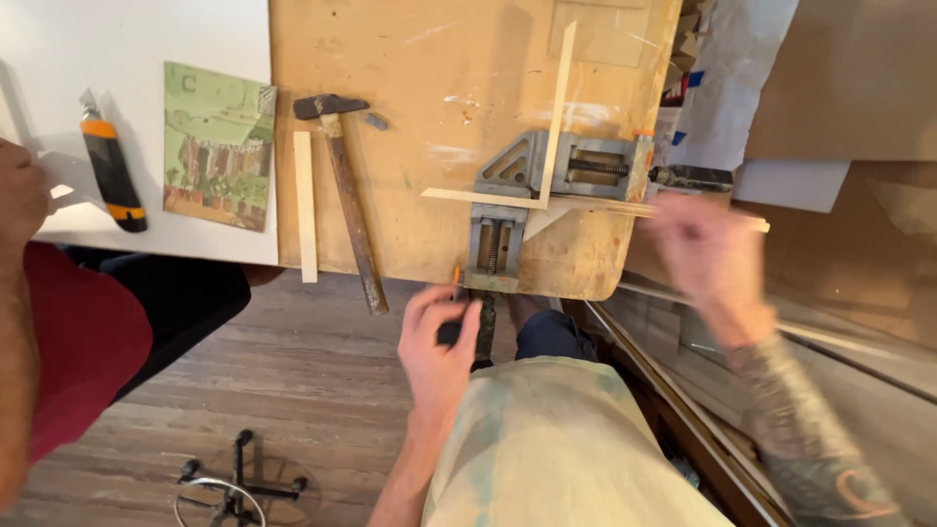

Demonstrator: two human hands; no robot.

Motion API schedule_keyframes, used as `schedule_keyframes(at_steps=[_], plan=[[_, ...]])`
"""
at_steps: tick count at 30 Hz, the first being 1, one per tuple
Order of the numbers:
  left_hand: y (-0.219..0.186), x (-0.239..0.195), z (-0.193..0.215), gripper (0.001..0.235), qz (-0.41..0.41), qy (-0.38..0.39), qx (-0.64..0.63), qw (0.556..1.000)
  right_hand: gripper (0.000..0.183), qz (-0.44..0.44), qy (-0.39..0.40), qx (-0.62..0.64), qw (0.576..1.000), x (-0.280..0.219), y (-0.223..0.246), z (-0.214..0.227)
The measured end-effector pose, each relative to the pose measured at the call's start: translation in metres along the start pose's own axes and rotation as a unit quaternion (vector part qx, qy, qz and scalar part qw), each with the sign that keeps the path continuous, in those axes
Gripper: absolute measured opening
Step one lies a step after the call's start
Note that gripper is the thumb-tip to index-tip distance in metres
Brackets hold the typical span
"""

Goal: Assembling small wooden frames by aligning strips in a corner clamp and applying wood glue.

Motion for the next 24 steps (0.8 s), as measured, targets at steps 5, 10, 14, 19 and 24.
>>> schedule_keyframes(at_steps=[5, 10, 14, 19, 24], plan=[[0.059, -0.042, -0.011, 0.047, 0.504, 0.222, -0.152, 0.82, 0.029, 0.11, 0.173, -0.244, 0.948, 0.062, -0.038, 0.052], [0.034, -0.015, -0.035, 0.03, 0.475, 0.412, -0.227, 0.744, 0.024, 0.023, 0.421, -0.367, 0.829, 0.09, -0.043, 0.025], [0.056, -0.034, -0.063, 0.054, 0.534, 0.337, -0.283, 0.722, 0.053, 0.037, 0.39, -0.384, 0.836, 0.093, -0.07, 0.0], [0.054, -0.037, -0.066, 0.055, 0.553, 0.249, -0.158, 0.779, 0.062, -0.056, 0.356, -0.334, 0.871, 0.093, -0.059, -0.006], [0.062, -0.039, -0.073, 0.046, 0.551, 0.246, -0.138, 0.786, 0.045, -0.172, 0.396, -0.31, 0.847, 0.099, -0.035, -0.002]])
Point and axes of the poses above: each hand's wrist, its own x-axis towards the middle knuckle, its own z-axis out of the back of the hand, y = z × x, the point moved 2 cm from there along x, towards the middle knuckle, and after that the axes turned 2 degrees about -y, right-handed, at the moved point
